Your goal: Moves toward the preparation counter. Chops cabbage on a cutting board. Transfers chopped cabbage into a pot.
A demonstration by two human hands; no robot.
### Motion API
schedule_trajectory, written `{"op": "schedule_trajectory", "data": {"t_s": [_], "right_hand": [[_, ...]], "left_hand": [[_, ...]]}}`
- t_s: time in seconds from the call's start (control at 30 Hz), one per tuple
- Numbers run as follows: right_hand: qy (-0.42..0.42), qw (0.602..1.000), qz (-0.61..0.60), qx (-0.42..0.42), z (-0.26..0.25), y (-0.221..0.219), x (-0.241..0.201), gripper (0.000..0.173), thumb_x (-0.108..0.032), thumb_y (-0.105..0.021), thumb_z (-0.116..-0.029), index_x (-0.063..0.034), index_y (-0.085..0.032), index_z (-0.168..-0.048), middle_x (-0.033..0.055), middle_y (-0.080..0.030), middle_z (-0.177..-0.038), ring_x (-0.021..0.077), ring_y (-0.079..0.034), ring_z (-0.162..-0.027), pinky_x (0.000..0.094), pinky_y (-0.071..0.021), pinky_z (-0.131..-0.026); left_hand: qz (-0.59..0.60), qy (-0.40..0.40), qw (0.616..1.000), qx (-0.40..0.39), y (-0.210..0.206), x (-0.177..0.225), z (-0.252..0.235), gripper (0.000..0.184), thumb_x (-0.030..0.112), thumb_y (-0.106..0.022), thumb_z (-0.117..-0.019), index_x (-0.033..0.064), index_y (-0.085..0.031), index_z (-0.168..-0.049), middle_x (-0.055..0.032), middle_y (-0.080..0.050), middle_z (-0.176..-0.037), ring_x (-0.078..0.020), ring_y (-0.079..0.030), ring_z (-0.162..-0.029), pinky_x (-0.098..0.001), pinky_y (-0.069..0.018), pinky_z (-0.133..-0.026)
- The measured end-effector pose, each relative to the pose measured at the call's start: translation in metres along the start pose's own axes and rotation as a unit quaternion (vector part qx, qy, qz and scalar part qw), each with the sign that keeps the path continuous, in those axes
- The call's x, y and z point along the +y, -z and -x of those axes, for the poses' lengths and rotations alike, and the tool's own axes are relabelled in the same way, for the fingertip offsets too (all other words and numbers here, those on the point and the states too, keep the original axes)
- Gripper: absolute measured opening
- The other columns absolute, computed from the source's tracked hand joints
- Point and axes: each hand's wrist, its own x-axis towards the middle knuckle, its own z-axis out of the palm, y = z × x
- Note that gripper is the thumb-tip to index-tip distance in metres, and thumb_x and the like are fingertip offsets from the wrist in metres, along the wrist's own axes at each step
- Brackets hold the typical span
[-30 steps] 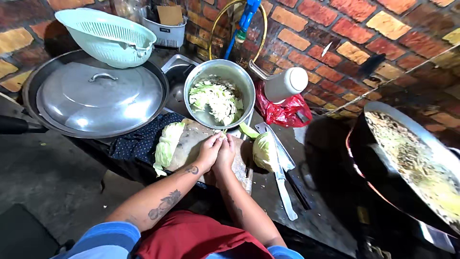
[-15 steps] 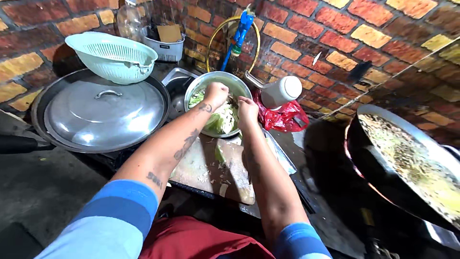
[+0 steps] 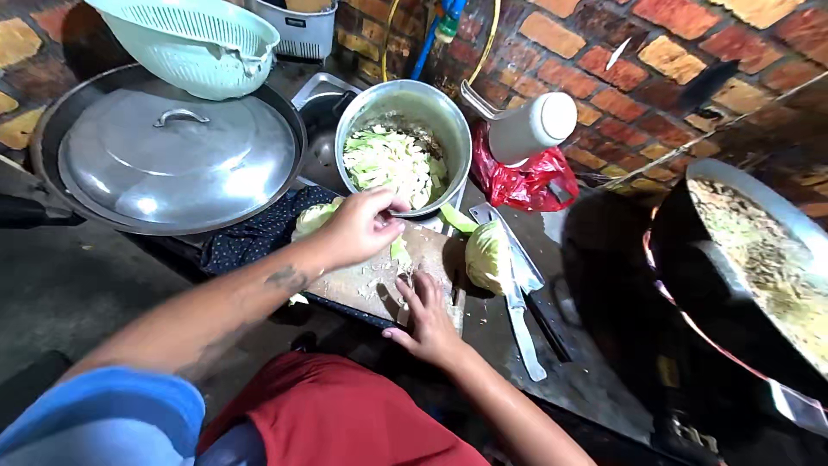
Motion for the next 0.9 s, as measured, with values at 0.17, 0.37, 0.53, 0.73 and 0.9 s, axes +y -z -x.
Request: {"op": "schedule_trajectory", "data": {"t_s": [0.17, 0.37, 0.53, 0.73, 0.9], "right_hand": [[-0.081, 0.995, 0.055, -0.017, -0.031, -0.017, -0.008, 0.103, -0.088, -0.034, -0.0868, -0.0151, -0.043, -0.158, 0.0371, -0.023, -0.162, 0.0594, -0.02, -0.15, 0.0726, -0.0228, -0.118], [-0.164, 0.983, 0.024, -0.082, -0.092, -0.025, -0.014, 0.106, -0.084, -0.05, -0.0846, -0.0175, -0.029, -0.164, 0.0335, -0.015, -0.166, 0.0536, -0.012, -0.154, 0.0672, -0.0173, -0.122], [-0.024, 0.999, 0.015, 0.019, -0.1, -0.044, -0.028, 0.032, -0.03, -0.062, -0.1007, -0.0073, -0.077, -0.117, 0.0215, -0.069, -0.123, 0.0412, -0.062, -0.12, 0.0522, -0.054, -0.098], [0.001, 0.995, 0.067, 0.076, -0.099, -0.036, -0.018, 0.02, -0.009, -0.06, -0.0975, 0.0008, -0.075, -0.104, 0.0202, -0.071, -0.09, 0.0324, -0.073, -0.071, 0.0448, -0.0616, -0.061], [-0.153, 0.981, -0.091, 0.083, -0.162, -0.004, 0.005, 0.022, -0.012, -0.066, -0.0973, 0.0044, -0.072, -0.11, 0.0194, -0.075, -0.101, 0.0313, -0.074, -0.093, 0.0506, -0.0592, -0.087]], "left_hand": [[0.017, 0.006, 0.989, 0.146, -0.005, 0.006, 0.076, 0.024, 0.014, -0.065, -0.0936, 0.0016, -0.07, -0.113, -0.0062, -0.069, -0.114, -0.0068, -0.068, -0.094, -0.0247, -0.0604, -0.082], [0.006, 0.025, 0.979, 0.201, 0.001, -0.001, 0.11, 0.021, 0.014, -0.065, -0.0928, 0.0029, -0.071, -0.109, -0.0046, -0.07, -0.113, -0.0033, -0.068, -0.092, -0.0211, -0.06, -0.081], [0.004, 0.02, 0.975, 0.22, -0.002, -0.006, 0.123, 0.018, 0.013, -0.063, -0.0944, 0.002, -0.071, -0.106, -0.0055, -0.07, -0.112, -0.0035, -0.069, -0.095, -0.0209, -0.0601, -0.082], [-0.063, -0.021, 0.973, 0.223, 0.02, -0.013, 0.137, 0.016, 0.012, -0.062, -0.0972, 0.001, -0.072, -0.105, -0.0098, -0.071, -0.113, -0.0079, -0.069, -0.105, -0.0233, -0.0577, -0.093], [-0.098, -0.004, 0.964, 0.247, 0.041, -0.024, 0.153, 0.017, 0.012, -0.062, -0.098, -0.0001, -0.072, -0.103, -0.0119, -0.071, -0.114, -0.0096, -0.068, -0.11, -0.0233, -0.0563, -0.095]]}}
